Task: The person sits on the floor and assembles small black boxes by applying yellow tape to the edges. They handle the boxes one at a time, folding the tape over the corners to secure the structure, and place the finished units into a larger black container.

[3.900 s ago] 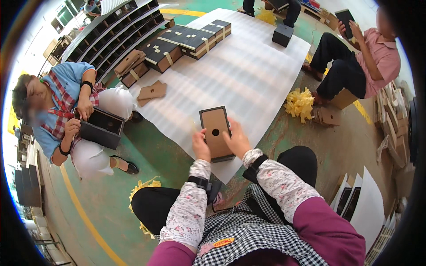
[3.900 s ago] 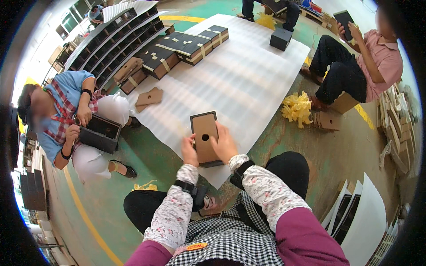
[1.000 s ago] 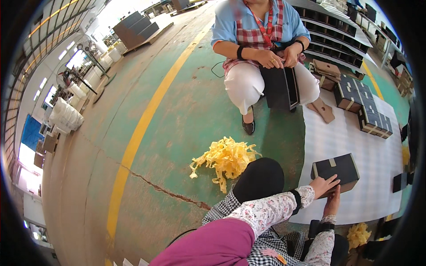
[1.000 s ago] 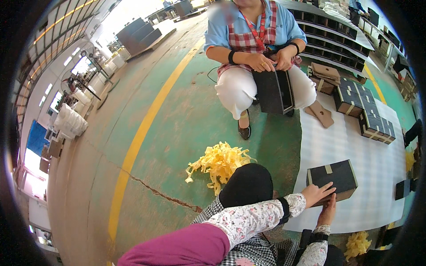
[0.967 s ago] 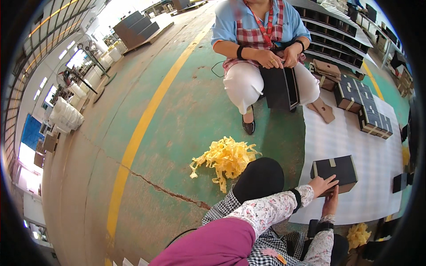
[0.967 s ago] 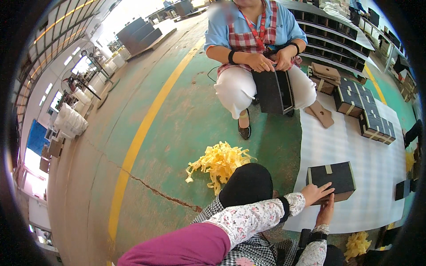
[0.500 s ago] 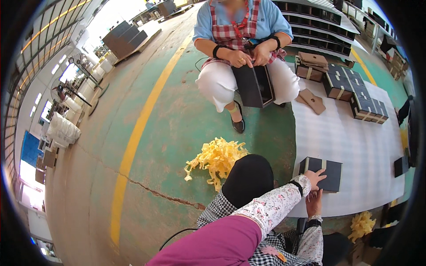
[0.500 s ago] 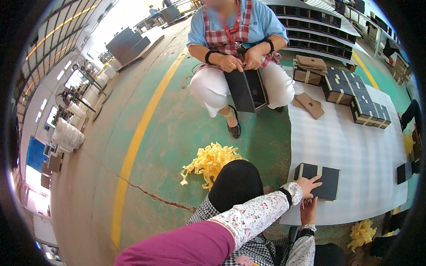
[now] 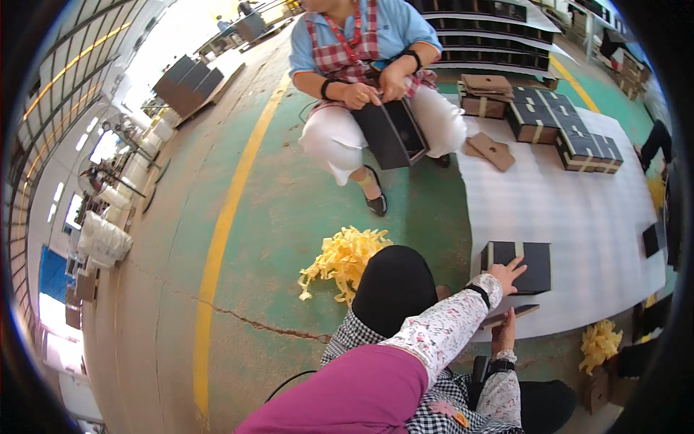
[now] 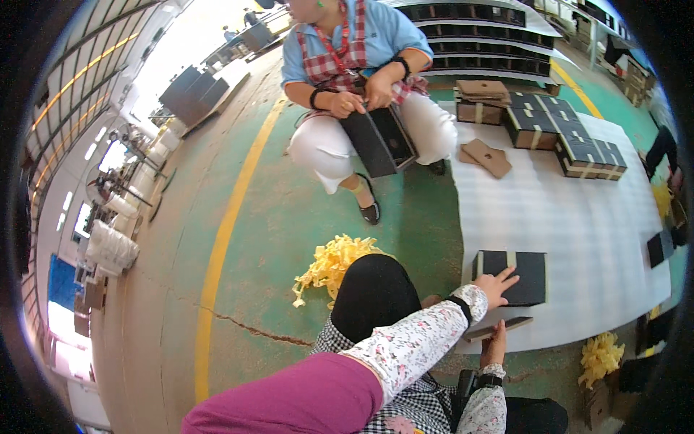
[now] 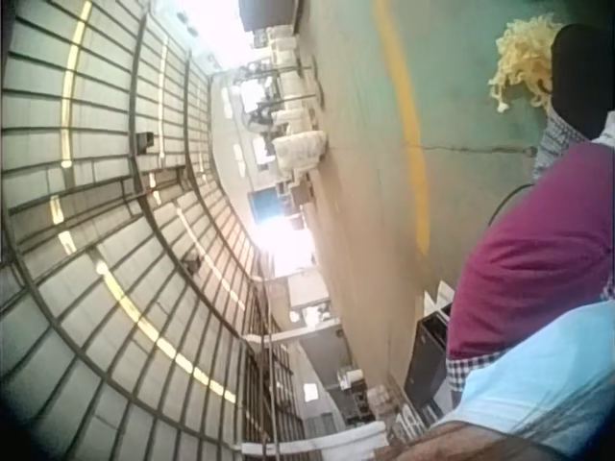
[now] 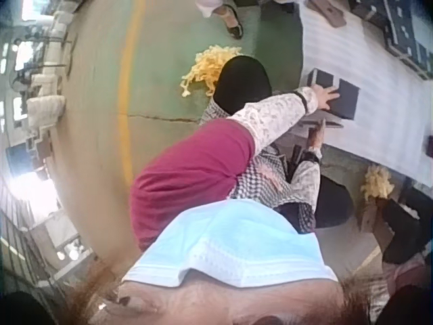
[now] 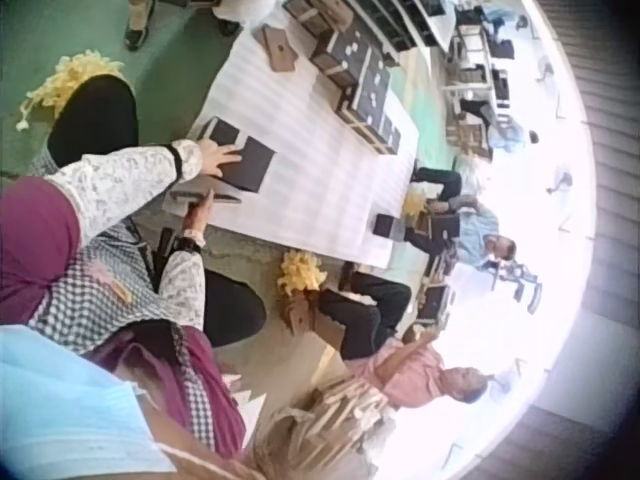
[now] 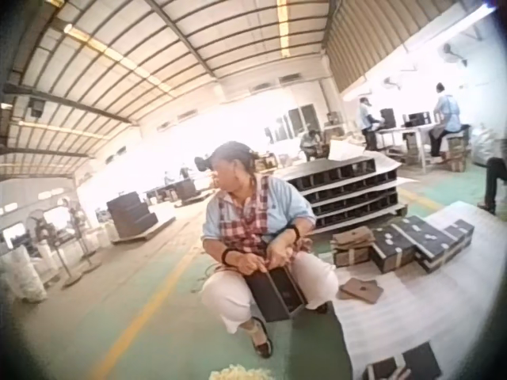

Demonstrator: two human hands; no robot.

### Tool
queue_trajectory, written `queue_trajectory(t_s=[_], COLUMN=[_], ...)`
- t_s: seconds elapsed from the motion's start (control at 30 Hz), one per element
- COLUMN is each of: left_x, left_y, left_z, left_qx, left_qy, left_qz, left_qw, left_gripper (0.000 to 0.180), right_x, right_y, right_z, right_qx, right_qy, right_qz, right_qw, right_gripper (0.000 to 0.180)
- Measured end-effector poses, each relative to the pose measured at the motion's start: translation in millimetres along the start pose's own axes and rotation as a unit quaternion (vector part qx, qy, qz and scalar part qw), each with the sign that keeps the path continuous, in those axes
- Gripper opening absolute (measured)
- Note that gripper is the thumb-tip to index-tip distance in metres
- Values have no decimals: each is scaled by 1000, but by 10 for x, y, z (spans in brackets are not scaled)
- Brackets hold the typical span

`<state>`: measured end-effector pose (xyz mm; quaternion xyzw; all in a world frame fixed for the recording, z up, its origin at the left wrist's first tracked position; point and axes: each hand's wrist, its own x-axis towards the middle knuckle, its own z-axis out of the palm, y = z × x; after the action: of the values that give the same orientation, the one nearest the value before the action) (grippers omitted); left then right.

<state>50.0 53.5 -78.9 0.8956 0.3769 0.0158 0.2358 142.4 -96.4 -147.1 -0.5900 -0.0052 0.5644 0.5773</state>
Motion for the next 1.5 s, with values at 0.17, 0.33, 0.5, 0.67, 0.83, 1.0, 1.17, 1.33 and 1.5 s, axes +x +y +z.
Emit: queue_trajectory(t_s=[0.17,0.33,0.5,0.67,0.83,1.0,1.17,1.33,1.5], left_x=[42,36,68,88,101,190,185,166,112], left_y=[86,-14,54,149,276,-55,-40,3,-56], left_z=[-64,-145,-207,-186,-175,-5,-44,2,-53], left_qx=[-27,-29,34,31,50,71,88,84,57], left_qy=[4,5,-47,-75,-120,-66,-64,-61,-33], left_qz=[18,29,-2,1,-10,22,26,38,47], left_qw=[999,999,998,997,991,995,994,994,997], left_gripper=[74,71,71,72,71,69,68,67,68], right_x=[-293,-1124,-2280,-2797,-2528,-2060,-1811,-1521,-1721], right_y=[-782,-2125,-2831,-2474,-1359,-715,-658,-220,-942], right_z=[-271,-603,-1526,-2474,-3316,-3258,-3111,-3618,-3592], right_qx=[28,153,-7,-182,-353,-444,-477,-492,-397], right_qy=[11,51,136,416,451,422,394,254,294], right_qz=[-99,-262,-492,-417,-210,-20,72,105,-124], right_qw=[995,951,860,788,792,790,782,826,860], right_gripper=[17,18,34,43,55,57,56,56,30])
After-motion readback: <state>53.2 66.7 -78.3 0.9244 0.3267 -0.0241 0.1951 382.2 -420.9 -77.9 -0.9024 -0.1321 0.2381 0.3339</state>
